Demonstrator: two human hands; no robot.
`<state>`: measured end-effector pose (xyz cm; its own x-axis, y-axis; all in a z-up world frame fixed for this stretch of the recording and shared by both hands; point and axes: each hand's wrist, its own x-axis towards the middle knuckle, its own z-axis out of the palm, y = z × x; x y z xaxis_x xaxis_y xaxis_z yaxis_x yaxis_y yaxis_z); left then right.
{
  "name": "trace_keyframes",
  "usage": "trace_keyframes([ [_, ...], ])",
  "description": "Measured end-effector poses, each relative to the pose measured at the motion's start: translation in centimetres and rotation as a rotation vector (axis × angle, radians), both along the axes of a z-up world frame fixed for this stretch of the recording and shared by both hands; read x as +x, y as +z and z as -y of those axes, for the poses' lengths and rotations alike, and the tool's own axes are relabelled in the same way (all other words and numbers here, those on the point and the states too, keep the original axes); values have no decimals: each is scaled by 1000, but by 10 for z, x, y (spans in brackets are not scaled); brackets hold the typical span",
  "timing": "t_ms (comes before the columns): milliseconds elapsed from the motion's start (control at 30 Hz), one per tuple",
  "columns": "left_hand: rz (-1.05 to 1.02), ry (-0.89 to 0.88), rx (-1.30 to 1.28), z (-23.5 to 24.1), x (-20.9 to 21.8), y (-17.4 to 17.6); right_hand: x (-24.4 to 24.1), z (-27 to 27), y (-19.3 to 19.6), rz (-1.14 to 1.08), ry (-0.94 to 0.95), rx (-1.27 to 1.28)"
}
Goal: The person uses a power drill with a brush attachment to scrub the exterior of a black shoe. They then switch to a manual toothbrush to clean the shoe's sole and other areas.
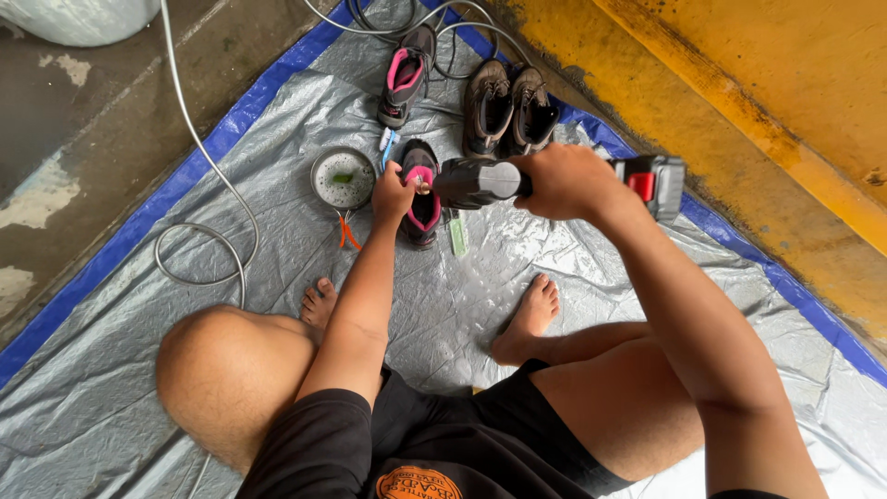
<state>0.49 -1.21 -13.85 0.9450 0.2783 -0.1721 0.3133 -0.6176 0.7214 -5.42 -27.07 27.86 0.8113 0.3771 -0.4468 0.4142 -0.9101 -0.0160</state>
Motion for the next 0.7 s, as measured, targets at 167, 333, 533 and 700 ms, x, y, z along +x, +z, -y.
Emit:
trace_keyframes([
  [167, -138, -47, -12, 1, 39, -49, 2, -13, 8, -8, -42, -31],
  [333, -449, -50, -288, 4, 57, -51, 14, 2, -3, -44, -113, -45],
  [533, -489, 82, -365, 13, 45, -7, 25, 3, -18, -93, -168, 38],
  [700, -503, 41, -332, 12, 40, -6, 25, -6, -18, -108, -136, -11],
])
